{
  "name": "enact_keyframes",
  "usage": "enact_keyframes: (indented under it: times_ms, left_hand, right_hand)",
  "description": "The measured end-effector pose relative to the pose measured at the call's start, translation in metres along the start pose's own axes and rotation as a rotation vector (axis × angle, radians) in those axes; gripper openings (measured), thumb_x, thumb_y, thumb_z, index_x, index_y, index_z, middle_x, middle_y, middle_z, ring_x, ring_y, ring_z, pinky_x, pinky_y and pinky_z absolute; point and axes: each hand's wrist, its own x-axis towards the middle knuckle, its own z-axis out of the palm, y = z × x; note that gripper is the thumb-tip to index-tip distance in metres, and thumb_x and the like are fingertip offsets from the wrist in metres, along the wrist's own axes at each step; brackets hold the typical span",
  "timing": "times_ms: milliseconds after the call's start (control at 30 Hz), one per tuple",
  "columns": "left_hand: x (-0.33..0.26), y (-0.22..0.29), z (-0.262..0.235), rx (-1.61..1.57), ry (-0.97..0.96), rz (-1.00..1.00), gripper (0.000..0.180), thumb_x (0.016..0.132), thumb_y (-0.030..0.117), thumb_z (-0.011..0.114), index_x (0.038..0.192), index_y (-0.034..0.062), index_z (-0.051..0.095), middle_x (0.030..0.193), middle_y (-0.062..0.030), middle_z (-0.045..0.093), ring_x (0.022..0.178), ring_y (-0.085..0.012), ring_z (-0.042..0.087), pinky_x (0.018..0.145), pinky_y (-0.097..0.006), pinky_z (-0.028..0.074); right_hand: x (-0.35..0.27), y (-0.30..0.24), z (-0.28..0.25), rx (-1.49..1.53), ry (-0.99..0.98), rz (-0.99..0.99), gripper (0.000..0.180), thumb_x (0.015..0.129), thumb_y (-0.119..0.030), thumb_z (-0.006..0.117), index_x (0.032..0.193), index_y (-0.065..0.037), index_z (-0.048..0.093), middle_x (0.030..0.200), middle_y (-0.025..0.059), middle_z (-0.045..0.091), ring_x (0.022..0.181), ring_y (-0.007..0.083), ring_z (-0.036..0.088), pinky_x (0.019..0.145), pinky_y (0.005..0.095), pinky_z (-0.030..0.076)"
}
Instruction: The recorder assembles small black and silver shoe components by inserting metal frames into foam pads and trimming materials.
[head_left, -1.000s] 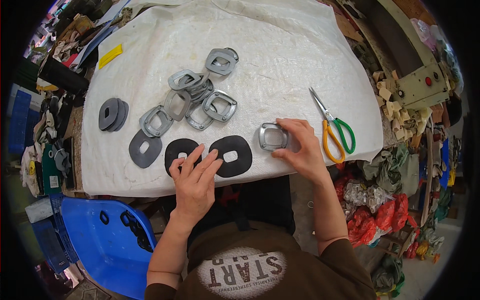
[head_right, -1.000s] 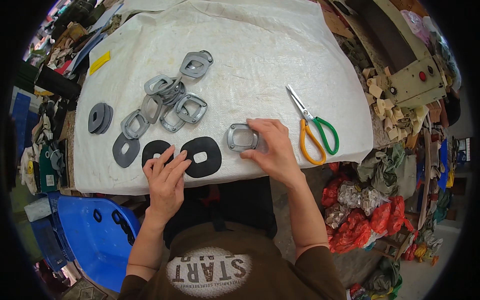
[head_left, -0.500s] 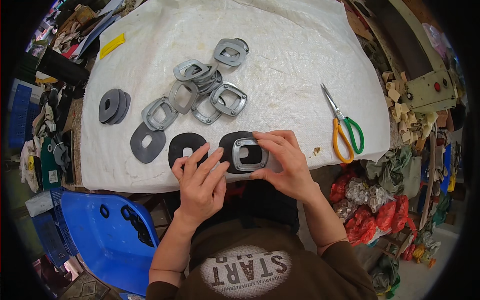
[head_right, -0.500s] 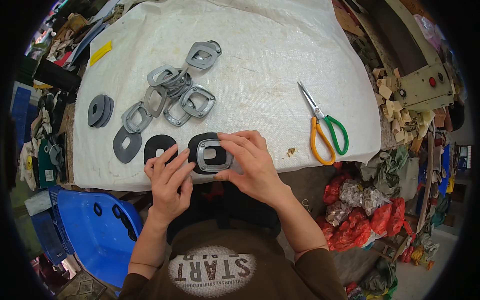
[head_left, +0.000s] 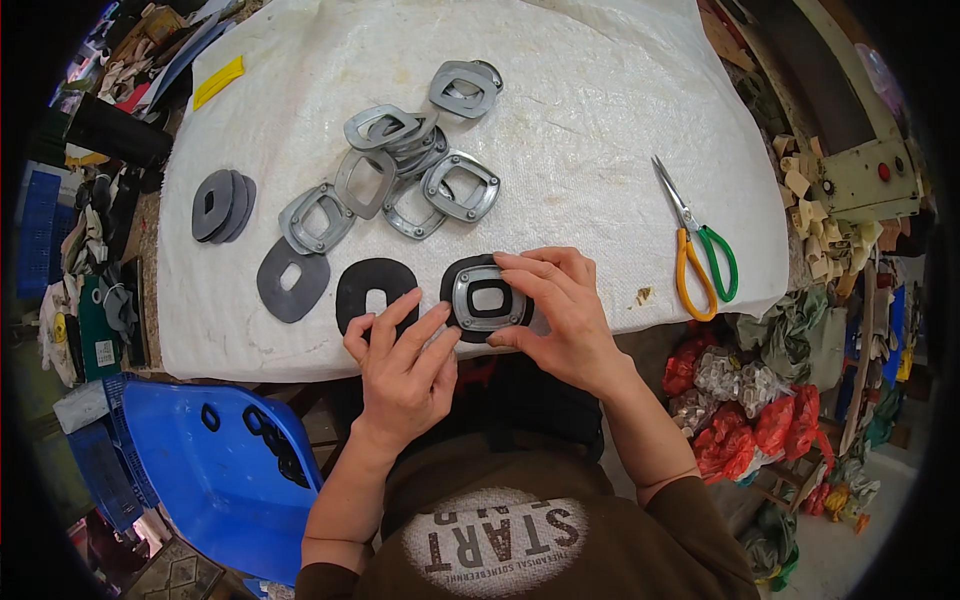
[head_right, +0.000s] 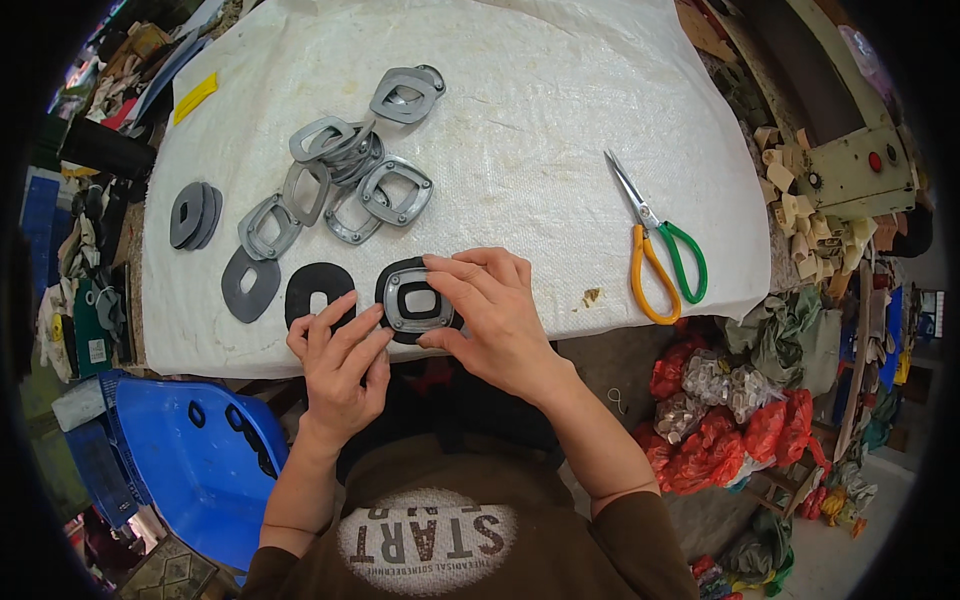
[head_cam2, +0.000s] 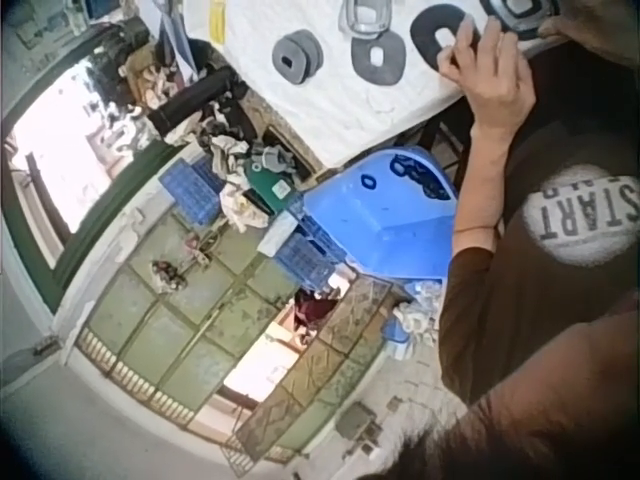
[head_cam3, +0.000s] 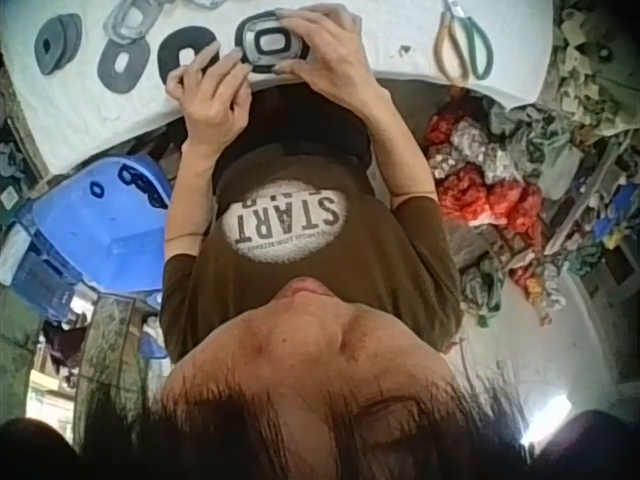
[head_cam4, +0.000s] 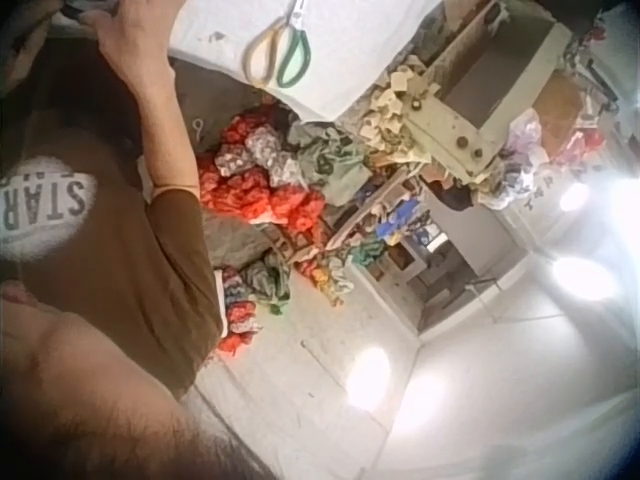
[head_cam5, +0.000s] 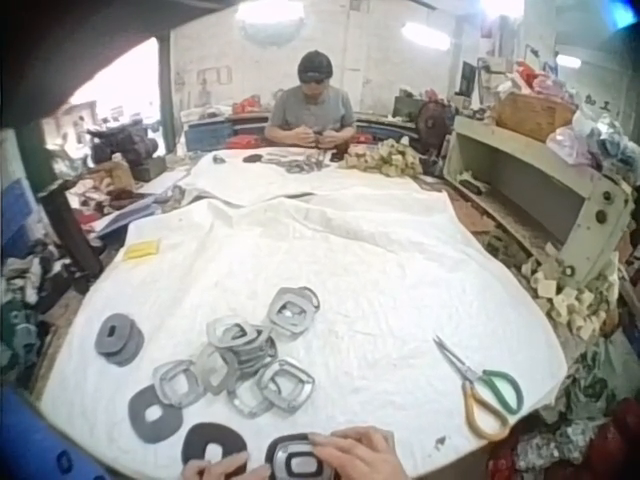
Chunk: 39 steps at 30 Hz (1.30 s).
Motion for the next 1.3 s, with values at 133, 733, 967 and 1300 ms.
enact_keyframes:
  times_ms: [133,733,967,1300]
  left_hand:
    - [0.001,0.001,-0.001,-0.001,-0.005,-0.004,0.027,0.060,0.000,0.061,0.086,0.0067,0.064,0.103,-0.0052,0.061,0.106,-0.0259,0.051,0.086,-0.040,0.027]
    - [0.000,-0.001,0.002,0.020,-0.011,-0.004,0.021,0.064,0.005,0.064,0.084,0.0086,0.064,0.103,-0.0032,0.061,0.104,-0.0243,0.052,0.088,-0.042,0.025]
    - [0.000,-0.001,0.002,0.017,-0.011,-0.003,0.021,0.064,0.005,0.064,0.085,0.0084,0.064,0.103,-0.0032,0.061,0.104,-0.0245,0.052,0.087,-0.042,0.026]
    - [0.000,-0.002,0.002,0.017,-0.009,0.000,0.023,0.063,0.004,0.063,0.086,0.0091,0.064,0.103,-0.0032,0.061,0.104,-0.0246,0.052,0.087,-0.042,0.026]
  right_hand:
    - [-0.001,0.001,0.000,-0.001,0.001,0.008,0.058,0.051,-0.013,0.079,0.103,-0.006,0.054,0.116,0.0054,0.056,0.101,0.0258,0.050,0.086,0.0361,0.035]
    - [-0.004,0.010,0.000,0.149,0.140,0.005,0.059,0.051,-0.013,0.080,0.103,-0.005,0.053,0.114,0.0076,0.058,0.099,0.0292,0.050,0.084,0.0365,0.041]
    - [-0.001,0.003,-0.002,0.047,0.038,-0.020,0.058,0.051,-0.015,0.079,0.102,-0.006,0.054,0.114,0.0063,0.057,0.098,0.0283,0.050,0.086,0.0369,0.039]
    - [0.000,0.004,0.000,-0.004,0.008,-0.020,0.056,0.052,-0.018,0.079,0.101,-0.006,0.055,0.114,0.0051,0.057,0.098,0.0258,0.051,0.084,0.0365,0.034]
